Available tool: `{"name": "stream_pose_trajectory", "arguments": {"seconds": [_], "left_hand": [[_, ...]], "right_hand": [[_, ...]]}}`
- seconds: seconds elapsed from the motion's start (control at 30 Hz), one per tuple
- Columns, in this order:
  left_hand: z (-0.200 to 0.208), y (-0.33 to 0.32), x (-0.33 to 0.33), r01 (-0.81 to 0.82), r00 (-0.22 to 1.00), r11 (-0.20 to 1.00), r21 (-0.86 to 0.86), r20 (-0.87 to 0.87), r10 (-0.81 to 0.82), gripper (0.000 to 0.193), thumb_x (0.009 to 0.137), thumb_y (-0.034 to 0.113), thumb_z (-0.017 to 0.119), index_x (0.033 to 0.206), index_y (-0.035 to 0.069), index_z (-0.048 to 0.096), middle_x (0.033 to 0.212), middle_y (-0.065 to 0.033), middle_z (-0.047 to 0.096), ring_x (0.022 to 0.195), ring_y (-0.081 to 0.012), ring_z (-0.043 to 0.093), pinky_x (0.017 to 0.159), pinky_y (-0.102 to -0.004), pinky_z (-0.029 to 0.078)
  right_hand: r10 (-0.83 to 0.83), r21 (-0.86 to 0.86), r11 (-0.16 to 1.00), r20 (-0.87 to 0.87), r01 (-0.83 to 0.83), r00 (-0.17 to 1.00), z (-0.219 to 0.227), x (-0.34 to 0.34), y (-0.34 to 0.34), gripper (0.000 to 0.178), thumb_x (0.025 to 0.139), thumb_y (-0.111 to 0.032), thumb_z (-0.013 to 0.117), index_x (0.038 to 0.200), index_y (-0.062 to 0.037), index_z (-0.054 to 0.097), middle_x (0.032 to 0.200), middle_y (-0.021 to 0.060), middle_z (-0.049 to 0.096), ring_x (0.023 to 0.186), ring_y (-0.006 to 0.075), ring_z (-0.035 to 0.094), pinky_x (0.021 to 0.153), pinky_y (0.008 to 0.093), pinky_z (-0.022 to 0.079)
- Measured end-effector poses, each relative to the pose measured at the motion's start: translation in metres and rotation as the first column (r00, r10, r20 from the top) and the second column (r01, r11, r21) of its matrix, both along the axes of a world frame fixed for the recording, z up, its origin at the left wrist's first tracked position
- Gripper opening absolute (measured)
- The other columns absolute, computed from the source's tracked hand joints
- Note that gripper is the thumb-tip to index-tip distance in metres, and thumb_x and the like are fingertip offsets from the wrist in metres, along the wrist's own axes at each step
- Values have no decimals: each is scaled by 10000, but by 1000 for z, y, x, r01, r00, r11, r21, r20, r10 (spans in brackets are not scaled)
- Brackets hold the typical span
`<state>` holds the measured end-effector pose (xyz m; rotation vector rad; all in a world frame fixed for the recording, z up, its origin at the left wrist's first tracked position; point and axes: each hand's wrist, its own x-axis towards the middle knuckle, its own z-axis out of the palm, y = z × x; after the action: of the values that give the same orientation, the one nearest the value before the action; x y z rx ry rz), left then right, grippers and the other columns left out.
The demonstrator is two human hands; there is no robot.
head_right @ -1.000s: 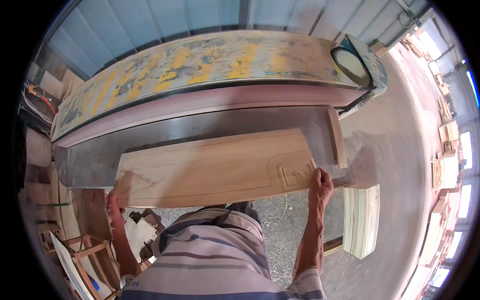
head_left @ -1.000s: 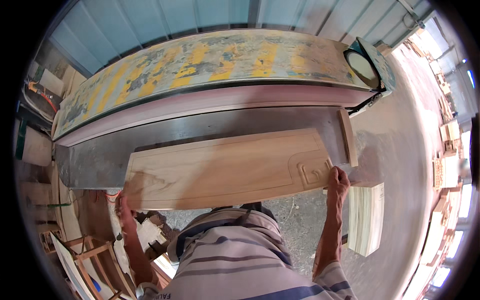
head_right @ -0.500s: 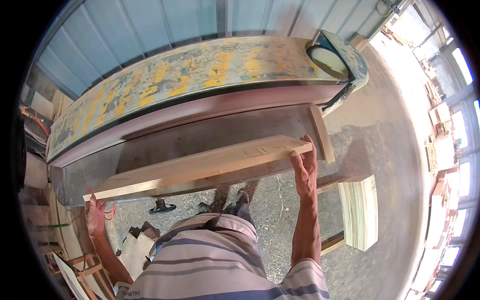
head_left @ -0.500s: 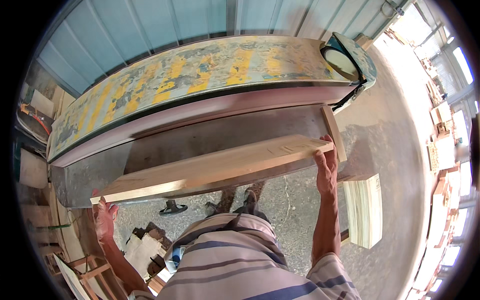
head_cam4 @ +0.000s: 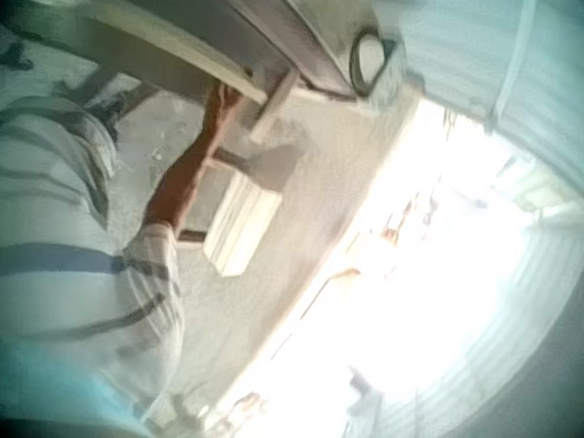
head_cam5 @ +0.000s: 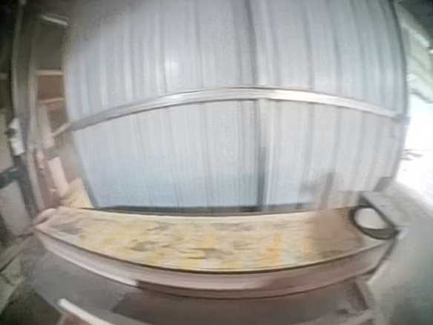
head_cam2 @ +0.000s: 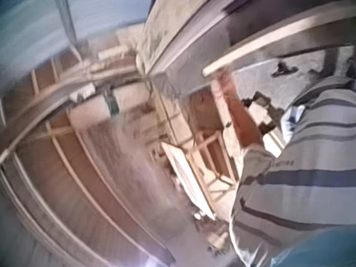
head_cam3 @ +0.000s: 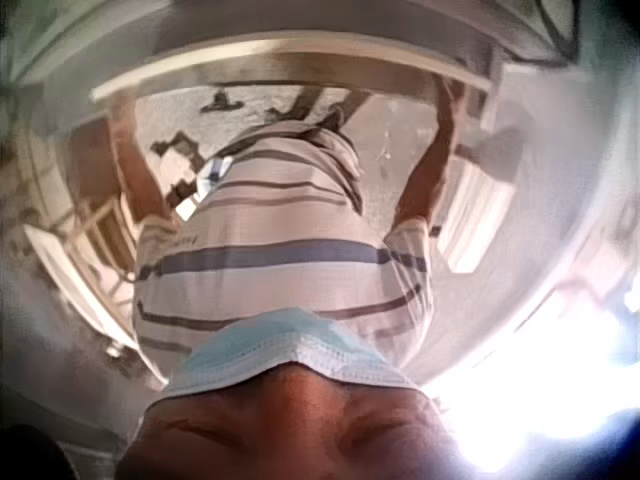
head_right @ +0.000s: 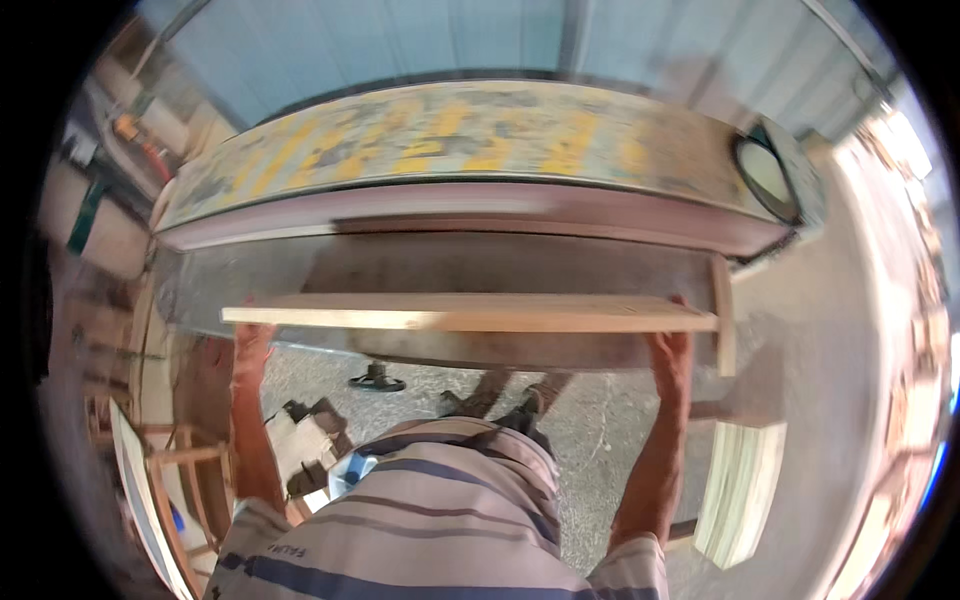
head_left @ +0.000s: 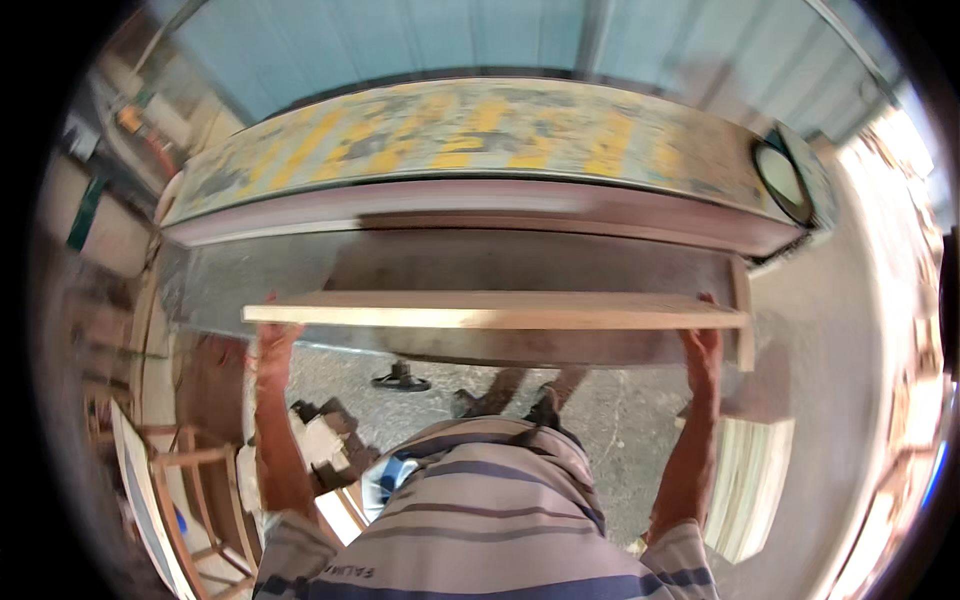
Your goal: The person repeatedly sands a rectangular wooden panel with carved details on a belt sander. They flip the panel to sand both sides and edges, then place it on a small wooden stand. The person repeats this process with additional panels, stacking them on the stand as they finish.
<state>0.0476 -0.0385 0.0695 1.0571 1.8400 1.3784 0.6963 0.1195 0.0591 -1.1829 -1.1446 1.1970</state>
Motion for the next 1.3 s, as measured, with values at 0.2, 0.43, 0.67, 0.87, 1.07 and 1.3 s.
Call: {"name": "stream_pose_trajectory", "arguments": {"seconds": [0.2,0.43,0.67,0.87,1.07,1.3], "left_hand": [[11,22,19,-8,986,985,170,163,-20,683,749,184,743,1293,24,364,1257,-101,452,1206,-209,412,960,-360,381],[27,23,49,-211,976,977,-34,-58,208,567,662,412,801,964,-1,557,894,-79,602,830,-153,543,749,-310,448],[-48,39,23,-399,906,868,-294,-271,325,904,612,496,791,1251,-29,424,1193,-150,517,1101,-227,492,901,-334,415],[-5,88,54,-133,980,858,-497,-195,39,913,626,474,766,1281,-45,400,1270,-211,474,1156,-284,471,952,-363,386],[-54,11,5,-342,850,890,-300,-502,157,781,717,485,677,1237,-55,457,1248,-255,487,1164,-351,465,966,-408,368],[-33,-26,69,-191,953,796,-575,87,291,676,777,371,686,1304,79,379,635,-24,510,452,-92,486,369,-238,369]], "right_hand": [[-35,-1,999,232,36,972,17,-11,5,606,844,-225,644,1326,-1,351,1258,107,442,1153,186,417,974,310,324],[-76,-42,988,710,150,700,50,11,-7,308,836,-311,646,810,-17,560,653,-1,421,636,107,379,587,278,363],[-37,-117,981,673,155,739,3,20,14,407,840,-357,629,702,-3,483,597,18,362,589,127,339,524,322,326],[-84,-40,982,787,187,611,-10,24,29,443,840,-403,615,964,21,586,781,87,566,716,175,505,645,336,426],[-406,94,908,434,408,804,-32,30,-11,489,878,-322,604,1186,46,510,986,75,588,883,151,547,779,282,450],[-585,173,804,401,568,705,-30,-15,-21,409,889,-350,563,1086,7,593,958,52,610,874,140,541,786,282,439]]}}
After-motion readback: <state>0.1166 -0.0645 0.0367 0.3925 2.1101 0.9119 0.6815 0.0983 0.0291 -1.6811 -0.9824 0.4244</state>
